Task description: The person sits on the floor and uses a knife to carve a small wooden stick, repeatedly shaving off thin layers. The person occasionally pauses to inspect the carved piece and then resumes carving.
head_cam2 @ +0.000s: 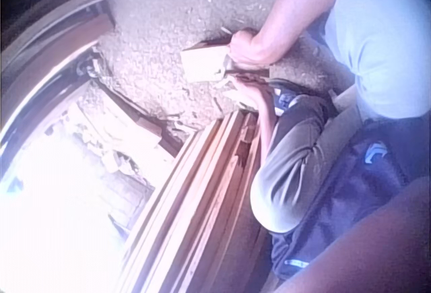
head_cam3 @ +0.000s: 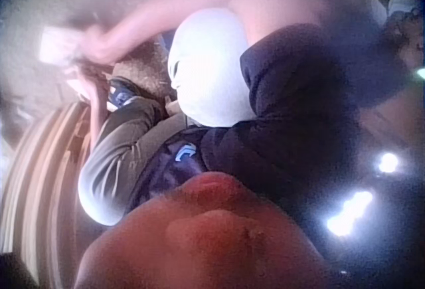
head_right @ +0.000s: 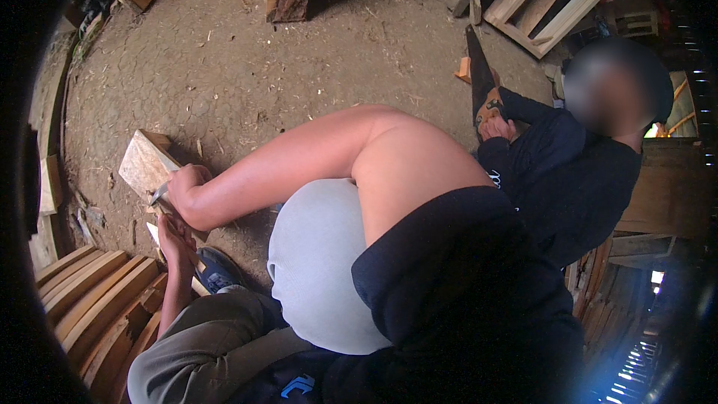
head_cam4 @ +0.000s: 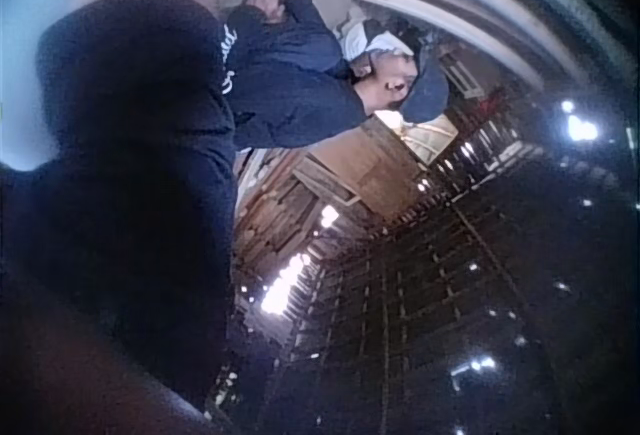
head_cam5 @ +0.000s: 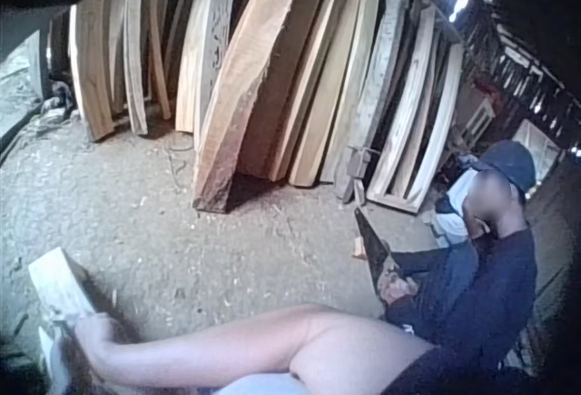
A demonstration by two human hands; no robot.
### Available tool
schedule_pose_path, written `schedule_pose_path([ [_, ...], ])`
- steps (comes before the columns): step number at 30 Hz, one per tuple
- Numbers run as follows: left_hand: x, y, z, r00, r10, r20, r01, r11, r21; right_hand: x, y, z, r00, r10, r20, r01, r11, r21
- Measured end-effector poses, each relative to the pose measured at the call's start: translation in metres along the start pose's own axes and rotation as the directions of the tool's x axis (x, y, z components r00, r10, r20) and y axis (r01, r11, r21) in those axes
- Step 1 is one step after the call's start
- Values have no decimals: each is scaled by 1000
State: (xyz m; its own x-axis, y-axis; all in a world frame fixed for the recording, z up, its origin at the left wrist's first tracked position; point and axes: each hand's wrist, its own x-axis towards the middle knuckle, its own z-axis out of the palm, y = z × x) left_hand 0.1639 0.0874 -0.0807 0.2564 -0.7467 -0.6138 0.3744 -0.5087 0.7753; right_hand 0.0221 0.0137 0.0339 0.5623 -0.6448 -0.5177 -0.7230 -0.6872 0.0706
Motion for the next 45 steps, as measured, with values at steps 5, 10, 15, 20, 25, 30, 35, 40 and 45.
schedule_pose_path([
  [5, -7, 8, 9, 995, -62, -72, 62, 998, -3, 6, -2, 7, 1000, 16, 0, -16, 1000, 5],
  [10, -6, 8, 7, 998, -35, -53, 36, 999, 2, 3, -2, 1, 1000, 8, 0, -8, 1000, 13],
  [15, -4, 4, 7, 1000, -5, -27, 4, 1000, -19, 2, 0, 5, 1000, -9, -29, 9, 1000, -4],
  [20, -5, 6, 7, 999, -13, -38, 13, 1000, -10, 6, -1, 5, 1000, -12, 10, 12, 1000, 9],
  [25, -4, 5, 6, 1000, -13, -25, 13, 1000, -24, 3, -1, 3, 1000, -7, 16, 7, 1000, 2],
  [30, -6, 5, 7, 1000, -10, -24, 10, 1000, -10, 2, 2, 4, 999, -46, 10, 46, 999, 7],
  [35, -6, 6, 6, 1000, -19, -1, 19, 999, 27, 5, 0, 6, 999, -37, 17, 38, 999, -17],
  [40, -7, 8, 7, 997, -48, -58, 48, 999, -6, 6, 0, 3, 998, -18, 54, 17, 1000, 21],
  [45, -7, 8, 9, 994, -68, -88, 63, 996, -56, 0, 2, 0, 1000, -16, 21, 15, 1000, 24],
])
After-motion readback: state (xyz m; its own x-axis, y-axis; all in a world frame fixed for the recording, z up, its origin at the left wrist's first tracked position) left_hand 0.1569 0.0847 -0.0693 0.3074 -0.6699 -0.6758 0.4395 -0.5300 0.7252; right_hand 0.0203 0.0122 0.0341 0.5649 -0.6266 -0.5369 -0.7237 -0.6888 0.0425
